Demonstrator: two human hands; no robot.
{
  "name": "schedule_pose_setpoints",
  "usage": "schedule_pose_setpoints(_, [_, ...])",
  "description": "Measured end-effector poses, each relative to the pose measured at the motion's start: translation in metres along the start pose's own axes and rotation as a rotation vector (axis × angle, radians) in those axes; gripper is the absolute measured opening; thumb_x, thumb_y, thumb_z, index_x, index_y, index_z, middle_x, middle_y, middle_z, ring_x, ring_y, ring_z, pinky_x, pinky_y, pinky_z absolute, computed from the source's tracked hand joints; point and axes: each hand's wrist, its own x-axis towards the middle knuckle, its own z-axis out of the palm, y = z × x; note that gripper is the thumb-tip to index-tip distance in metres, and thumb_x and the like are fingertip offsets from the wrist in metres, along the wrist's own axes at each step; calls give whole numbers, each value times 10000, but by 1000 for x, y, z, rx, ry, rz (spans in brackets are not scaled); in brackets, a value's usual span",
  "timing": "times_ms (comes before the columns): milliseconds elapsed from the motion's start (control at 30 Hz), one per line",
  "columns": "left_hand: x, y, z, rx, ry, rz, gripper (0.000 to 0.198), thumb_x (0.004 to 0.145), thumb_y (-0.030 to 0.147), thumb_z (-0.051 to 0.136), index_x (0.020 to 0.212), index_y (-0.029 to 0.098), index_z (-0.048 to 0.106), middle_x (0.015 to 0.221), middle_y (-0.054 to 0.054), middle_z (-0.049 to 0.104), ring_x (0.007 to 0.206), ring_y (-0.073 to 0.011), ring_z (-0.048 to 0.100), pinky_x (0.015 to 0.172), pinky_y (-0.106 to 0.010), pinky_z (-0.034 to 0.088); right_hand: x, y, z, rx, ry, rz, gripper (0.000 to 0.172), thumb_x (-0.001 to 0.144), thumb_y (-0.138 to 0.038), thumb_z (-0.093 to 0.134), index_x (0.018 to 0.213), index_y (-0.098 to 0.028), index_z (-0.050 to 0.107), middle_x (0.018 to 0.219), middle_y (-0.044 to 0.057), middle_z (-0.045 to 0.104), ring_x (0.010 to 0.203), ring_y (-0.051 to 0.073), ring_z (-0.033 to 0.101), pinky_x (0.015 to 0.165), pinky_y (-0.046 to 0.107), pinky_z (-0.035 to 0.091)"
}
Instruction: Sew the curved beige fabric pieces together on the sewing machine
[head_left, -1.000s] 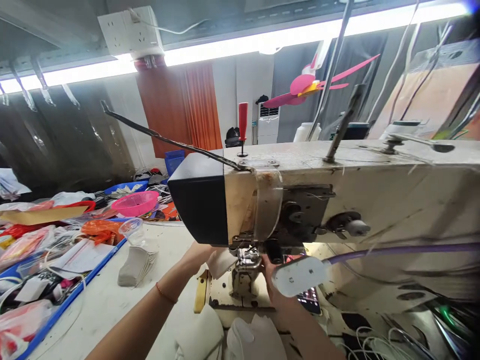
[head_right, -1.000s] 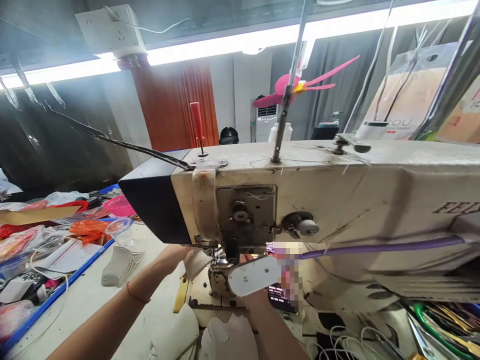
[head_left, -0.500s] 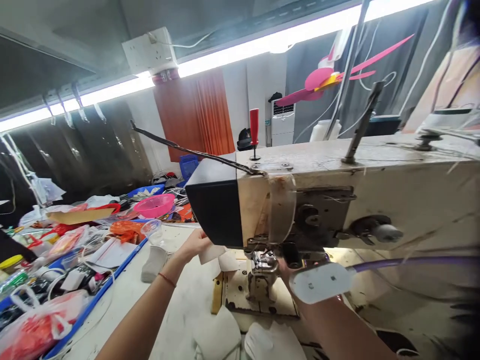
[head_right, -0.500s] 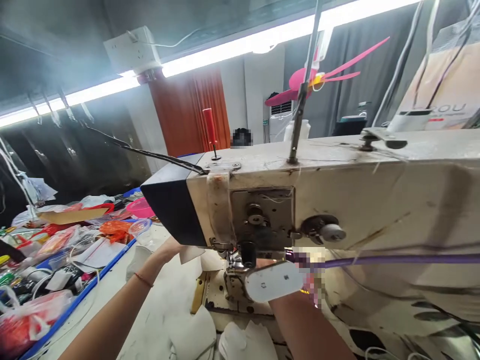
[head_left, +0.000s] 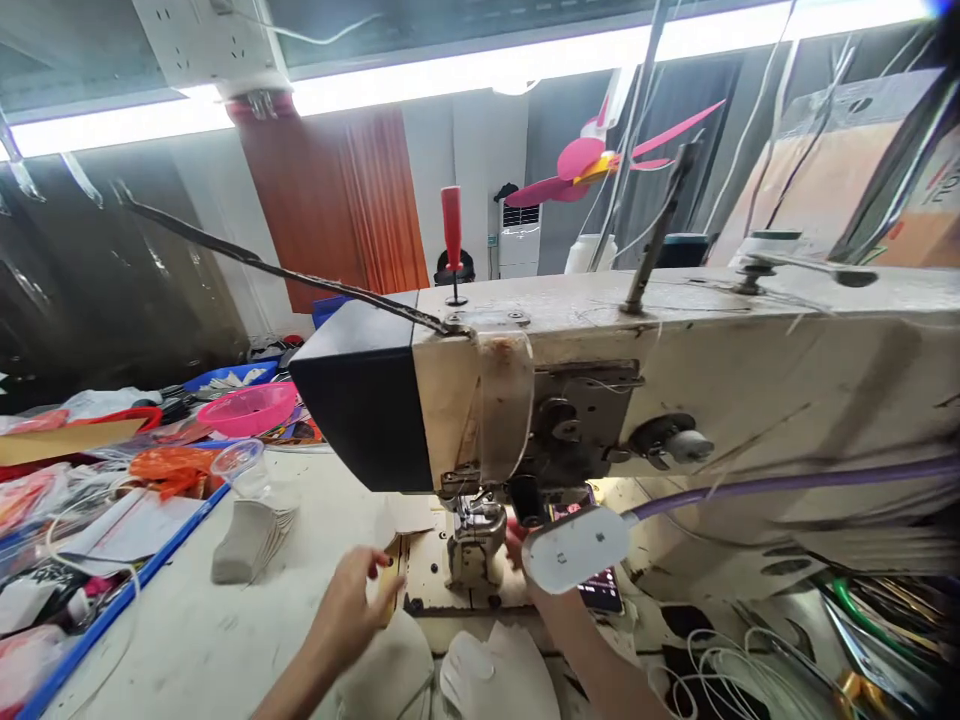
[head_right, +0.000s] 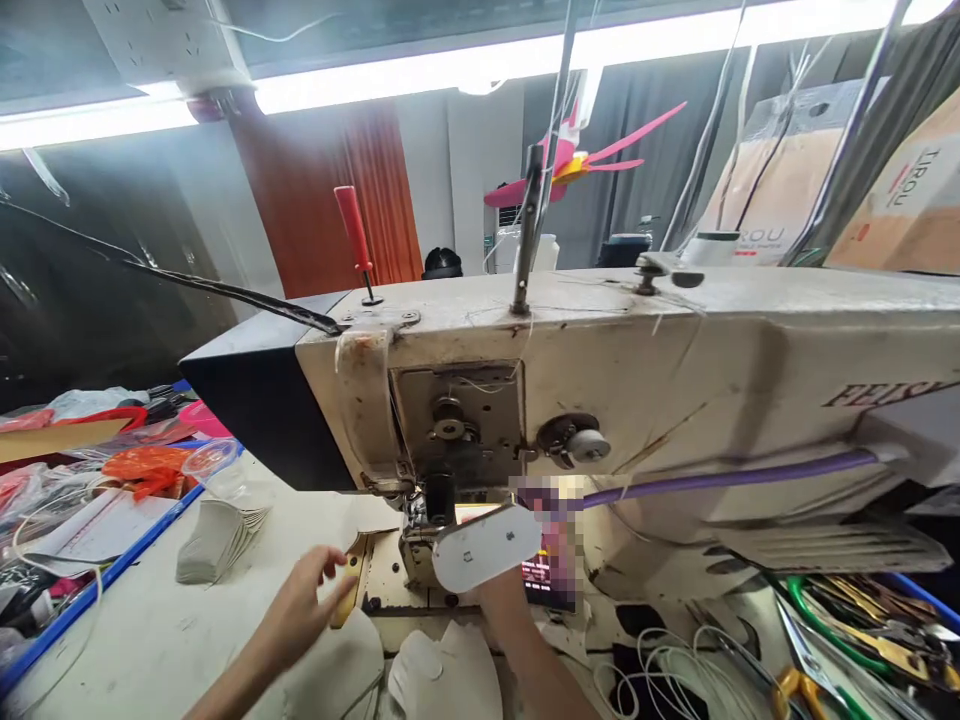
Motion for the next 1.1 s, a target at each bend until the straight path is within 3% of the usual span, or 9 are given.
schedule_pose_setpoints(67, [-32,3,11,158,-86,10,412,754,494,573,1000,166,608,987,-105,581,929,-270,530,802,-396,423,-33,9,-16,-149,-154,-3,276,735,-274,687,985,-161,653,944,63,639,876,229,617,791,399,496])
schedule_pose_setpoints(200, [-63,4,26,268,-72,23,391,771,432,591,1066,176,601,1049,-117,576,973,-278,528,826,-407,418,-79,21,-37,-393,-308,0,506,514,-115,688,1014,-188,668,1089,104,572,1049,300,555,926,384,416])
schedule_pose_setpoints(367, [-64,5,30,222,61,168,222,781,298,604,985,211,611,993,-77,605,918,-250,550,823,-391,424,-81,21,-32,-557,-367,-40,407,543,-143,647,949,-164,639,1057,111,528,977,275,565,891,361,424])
schedule_pose_setpoints(500, [-62,5,31,83,27,131,196,768,179,528,950,212,593,956,-66,620,889,-227,567,800,-350,440,-78,18,-28,-624,-327,-82,432,530,-102,633,953,-179,593,1056,107,518,1000,295,537,911,395,392])
schedule_pose_setpoints(633, [-51,8,15,-88,-193,-43,197,784,216,458,912,202,606,890,-40,657,872,-214,589,794,-318,433,-83,12,-27,-635,-323,-146,288,520,-53,588,738,-220,506,933,59,504,905,278,528,822,389,406])
schedule_pose_setpoints(733, [-39,10,-6,-253,-399,-123,196,803,307,437,775,179,583,783,-15,635,786,-193,572,710,-279,423,-88,3,-24,-569,-404,-220,293,528,1,527,696,-228,455,882,31,493,843,231,508,780,344,393])
schedule_pose_setpoints(867, [-29,11,-30,-518,-565,-190,313,820,464,455,832,167,555,770,14,560,737,-147,510,666,-232,396,-90,-9,-26,-407,-531,-222,316,494,18,481,680,-231,423,772,-15,492,700,162,481,669,265,381])
schedule_pose_setpoints(967, [-29,21,-43,-567,-572,-178,355,818,507,463,895,172,552,767,23,537,719,-133,491,650,-213,388,-89,-16,-30,-248,-563,-136,178,637,-75,482,709,-231,434,700,-38,471,638,136,476,600,230,390])
schedule_pose_setpoints(1100, [-40,62,-45,-364,-453,-51,198,813,371,488,766,182,525,760,6,549,734,-148,494,655,-224,406,-91,-19,-23,-36,-551,-24,39,746,-232,476,745,-226,437,687,-37,493,660,143,535,620,241,438])
